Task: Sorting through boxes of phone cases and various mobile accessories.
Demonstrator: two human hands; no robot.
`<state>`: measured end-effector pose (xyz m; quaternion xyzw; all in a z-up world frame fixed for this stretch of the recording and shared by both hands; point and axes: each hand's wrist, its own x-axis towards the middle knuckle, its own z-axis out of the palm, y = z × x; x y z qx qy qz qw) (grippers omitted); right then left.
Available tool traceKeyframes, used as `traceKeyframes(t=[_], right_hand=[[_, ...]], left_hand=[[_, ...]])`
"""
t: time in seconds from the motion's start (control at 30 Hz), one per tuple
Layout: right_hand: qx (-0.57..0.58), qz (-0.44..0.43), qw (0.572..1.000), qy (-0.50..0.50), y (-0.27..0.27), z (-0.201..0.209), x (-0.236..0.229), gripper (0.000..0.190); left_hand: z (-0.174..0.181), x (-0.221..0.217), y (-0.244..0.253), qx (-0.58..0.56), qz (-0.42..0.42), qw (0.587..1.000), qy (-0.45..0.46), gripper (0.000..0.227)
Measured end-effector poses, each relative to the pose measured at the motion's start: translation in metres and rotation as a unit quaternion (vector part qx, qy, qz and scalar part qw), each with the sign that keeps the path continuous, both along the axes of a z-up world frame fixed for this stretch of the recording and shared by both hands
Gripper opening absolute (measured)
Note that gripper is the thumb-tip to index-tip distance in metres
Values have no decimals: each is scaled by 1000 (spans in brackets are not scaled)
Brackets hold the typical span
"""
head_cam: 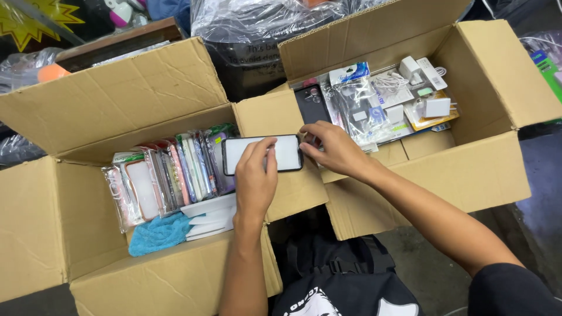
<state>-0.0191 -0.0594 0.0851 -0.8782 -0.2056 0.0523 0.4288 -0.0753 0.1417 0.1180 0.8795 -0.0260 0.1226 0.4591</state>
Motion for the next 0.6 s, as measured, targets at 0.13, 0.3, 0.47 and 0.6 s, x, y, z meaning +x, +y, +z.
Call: traceKeyframes(t=[0.13, 0.3, 0.47, 0.6], right_hand=[[-30, -3, 999, 10, 10, -10, 3, 32], [106, -13, 981, 162, 2, -53, 9, 29], [249, -21, 917, 310, 0, -43, -1, 39], [287, -25, 916, 280, 6, -32, -16, 46]], left_hand=[[-16, -16, 10, 41, 3, 999, -29, 18], [-21, -27, 4, 118, 2, 991, -61, 13], [-18, -38, -7, 100, 13, 992, -70, 24], [-16, -44, -18, 113, 16, 990, -84, 40]])
